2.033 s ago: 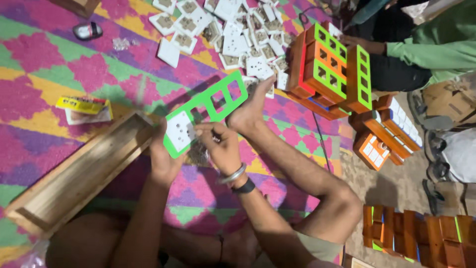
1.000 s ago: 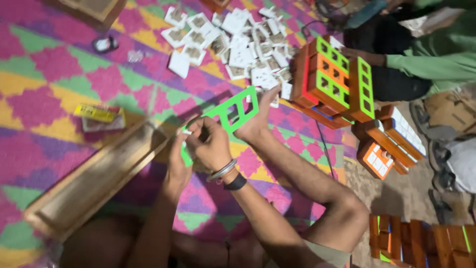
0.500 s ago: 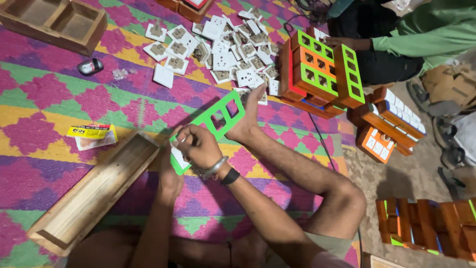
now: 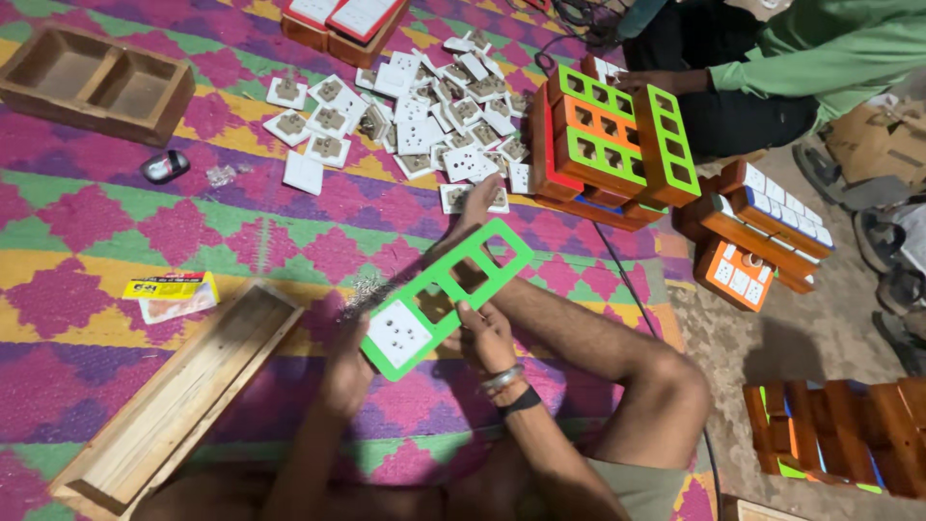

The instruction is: The person sits on a mat and assembles electrical socket units by inserting metal screws into red and green plastic frames. They handle multiple socket modules and fasteners, working one at a time and occasionally shifting the frames to access different screw holes.

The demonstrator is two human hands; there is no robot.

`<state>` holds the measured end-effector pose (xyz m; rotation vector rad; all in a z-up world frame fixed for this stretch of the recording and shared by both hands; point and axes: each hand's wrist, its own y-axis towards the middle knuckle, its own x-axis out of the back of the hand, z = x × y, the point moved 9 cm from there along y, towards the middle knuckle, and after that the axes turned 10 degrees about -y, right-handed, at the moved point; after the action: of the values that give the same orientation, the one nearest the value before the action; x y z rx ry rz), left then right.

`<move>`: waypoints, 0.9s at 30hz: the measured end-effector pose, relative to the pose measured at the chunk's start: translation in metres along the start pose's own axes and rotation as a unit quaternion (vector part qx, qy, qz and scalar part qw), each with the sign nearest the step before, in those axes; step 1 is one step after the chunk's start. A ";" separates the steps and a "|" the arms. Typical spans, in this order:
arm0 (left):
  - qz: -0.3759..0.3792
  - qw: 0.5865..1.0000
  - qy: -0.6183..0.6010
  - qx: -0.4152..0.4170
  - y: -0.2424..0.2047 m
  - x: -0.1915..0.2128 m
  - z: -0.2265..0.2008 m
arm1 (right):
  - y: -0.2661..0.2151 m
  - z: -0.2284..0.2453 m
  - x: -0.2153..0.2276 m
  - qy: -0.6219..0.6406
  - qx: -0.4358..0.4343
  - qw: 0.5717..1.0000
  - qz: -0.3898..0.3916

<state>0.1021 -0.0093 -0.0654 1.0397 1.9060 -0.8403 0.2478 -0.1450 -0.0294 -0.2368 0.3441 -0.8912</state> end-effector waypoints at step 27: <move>-0.114 0.942 0.307 0.077 0.005 0.077 0.034 | -0.004 -0.018 0.054 -0.054 0.125 0.991 -0.007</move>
<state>0.0908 -0.0075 -0.1492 1.3007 2.5558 -0.8684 0.2693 -0.1916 -0.0551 -0.0556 0.1279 -0.9224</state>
